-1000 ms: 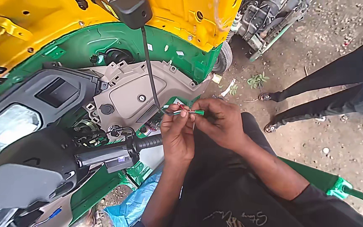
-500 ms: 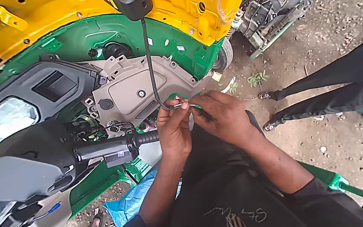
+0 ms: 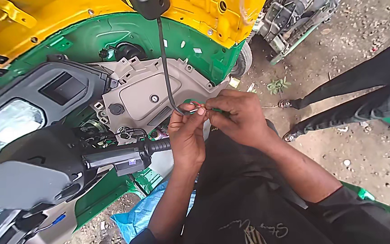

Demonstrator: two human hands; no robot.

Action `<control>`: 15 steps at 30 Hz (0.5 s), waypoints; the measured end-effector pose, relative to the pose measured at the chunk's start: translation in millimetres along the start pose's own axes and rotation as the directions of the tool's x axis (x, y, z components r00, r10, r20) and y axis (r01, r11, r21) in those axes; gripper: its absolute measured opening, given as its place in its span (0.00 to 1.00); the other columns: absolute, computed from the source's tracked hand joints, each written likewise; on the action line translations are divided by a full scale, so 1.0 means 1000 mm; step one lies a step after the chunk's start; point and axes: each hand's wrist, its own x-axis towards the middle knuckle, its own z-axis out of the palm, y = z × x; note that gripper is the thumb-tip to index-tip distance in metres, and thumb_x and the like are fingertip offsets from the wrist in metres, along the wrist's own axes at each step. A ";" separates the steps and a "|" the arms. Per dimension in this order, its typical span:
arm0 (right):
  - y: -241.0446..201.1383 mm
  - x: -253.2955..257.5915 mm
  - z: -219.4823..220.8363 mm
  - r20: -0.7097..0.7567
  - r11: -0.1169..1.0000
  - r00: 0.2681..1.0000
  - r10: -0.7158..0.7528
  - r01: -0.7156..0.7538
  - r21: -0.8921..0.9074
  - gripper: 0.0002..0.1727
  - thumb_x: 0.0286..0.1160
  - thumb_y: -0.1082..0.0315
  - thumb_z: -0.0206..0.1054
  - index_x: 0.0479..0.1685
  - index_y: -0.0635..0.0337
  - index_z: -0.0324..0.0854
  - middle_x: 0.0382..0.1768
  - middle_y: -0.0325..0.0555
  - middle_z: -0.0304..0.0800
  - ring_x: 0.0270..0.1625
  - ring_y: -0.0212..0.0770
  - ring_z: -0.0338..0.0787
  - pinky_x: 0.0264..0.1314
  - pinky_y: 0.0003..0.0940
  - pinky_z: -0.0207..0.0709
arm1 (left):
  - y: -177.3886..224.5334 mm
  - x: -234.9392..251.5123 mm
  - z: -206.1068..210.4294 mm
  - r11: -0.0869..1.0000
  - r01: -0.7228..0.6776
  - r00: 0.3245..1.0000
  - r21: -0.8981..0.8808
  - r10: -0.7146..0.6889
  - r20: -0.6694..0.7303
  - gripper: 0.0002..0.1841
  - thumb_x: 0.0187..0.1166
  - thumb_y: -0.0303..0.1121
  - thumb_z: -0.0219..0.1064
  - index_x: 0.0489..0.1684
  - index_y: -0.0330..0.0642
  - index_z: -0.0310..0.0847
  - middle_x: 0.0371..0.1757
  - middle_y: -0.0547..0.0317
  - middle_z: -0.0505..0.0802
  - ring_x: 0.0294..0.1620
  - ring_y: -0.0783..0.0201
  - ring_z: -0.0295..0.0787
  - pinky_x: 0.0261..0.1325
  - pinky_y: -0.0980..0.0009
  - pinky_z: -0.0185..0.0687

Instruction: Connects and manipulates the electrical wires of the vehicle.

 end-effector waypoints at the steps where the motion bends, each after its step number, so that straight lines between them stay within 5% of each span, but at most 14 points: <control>1: 0.000 0.001 0.000 0.000 1.000 1.000 0.006 -0.006 0.023 0.09 0.74 0.71 0.67 0.39 0.60 0.94 0.27 0.38 0.84 0.29 0.27 0.80 0.28 0.22 0.73 | 0.001 0.000 0.000 1.000 0.009 1.000 0.004 -0.009 0.010 0.08 0.77 0.20 0.69 0.48 0.42 0.85 0.46 0.52 0.92 0.48 0.60 0.93 0.58 0.60 0.91; 6: -0.001 0.003 -0.004 0.001 0.998 1.000 0.009 -0.009 0.061 0.09 0.74 0.72 0.66 0.37 0.60 0.94 0.26 0.37 0.83 0.28 0.26 0.79 0.27 0.21 0.72 | 0.012 -0.012 -0.008 0.984 0.063 0.998 0.165 -0.065 0.009 0.22 0.74 0.18 0.72 0.66 0.43 0.79 0.54 0.50 0.92 0.51 0.57 0.93 0.61 0.55 0.90; 8: -0.001 0.004 -0.008 0.011 0.999 1.000 0.007 -0.008 0.051 0.10 0.74 0.72 0.66 0.37 0.60 0.94 0.27 0.37 0.84 0.28 0.26 0.79 0.27 0.22 0.72 | 0.017 -0.024 -0.017 0.911 -0.071 0.997 0.405 0.073 0.012 0.26 0.69 0.17 0.73 0.67 0.41 0.72 0.49 0.51 0.86 0.34 0.58 0.90 0.41 0.58 0.95; 10: -0.001 0.003 -0.012 0.031 0.998 1.000 0.000 -0.002 0.057 0.10 0.74 0.72 0.65 0.38 0.60 0.94 0.27 0.38 0.84 0.29 0.27 0.80 0.28 0.22 0.73 | 0.024 -0.029 -0.024 0.619 -0.398 0.912 0.677 0.348 0.218 0.20 0.71 0.21 0.74 0.56 0.42 0.69 0.42 0.60 0.81 0.29 0.70 0.82 0.32 0.73 0.89; 12: 0.000 0.004 -0.017 0.050 0.998 0.999 -0.011 0.008 0.061 0.10 0.73 0.72 0.66 0.38 0.60 0.94 0.27 0.38 0.84 0.29 0.27 0.80 0.28 0.22 0.73 | 0.038 -0.017 -0.023 0.110 -0.629 0.725 0.769 0.439 0.531 0.10 0.76 0.32 0.73 0.50 0.44 0.84 0.49 0.63 0.88 0.51 0.69 0.84 0.54 0.70 0.82; 14: 0.001 0.004 -0.020 0.069 0.999 0.997 -0.032 0.030 0.040 0.10 0.72 0.72 0.66 0.37 0.60 0.94 0.27 0.39 0.83 0.29 0.28 0.79 0.29 0.23 0.72 | 0.056 0.000 -0.008 -0.259 -0.682 0.671 0.683 0.148 0.726 0.18 0.85 0.41 0.63 0.68 0.47 0.84 0.76 0.53 0.83 0.83 0.49 0.70 0.83 0.46 0.60; 15: 0.002 0.006 -0.020 0.075 0.998 0.996 -0.052 0.050 0.033 0.10 0.72 0.72 0.65 0.36 0.59 0.94 0.26 0.39 0.82 0.29 0.29 0.79 0.29 0.25 0.71 | 0.064 0.011 0.001 -0.369 -0.690 0.677 0.623 -0.023 0.736 0.23 0.88 0.46 0.56 0.77 0.49 0.78 0.84 0.53 0.77 0.90 0.45 0.60 0.89 0.38 0.47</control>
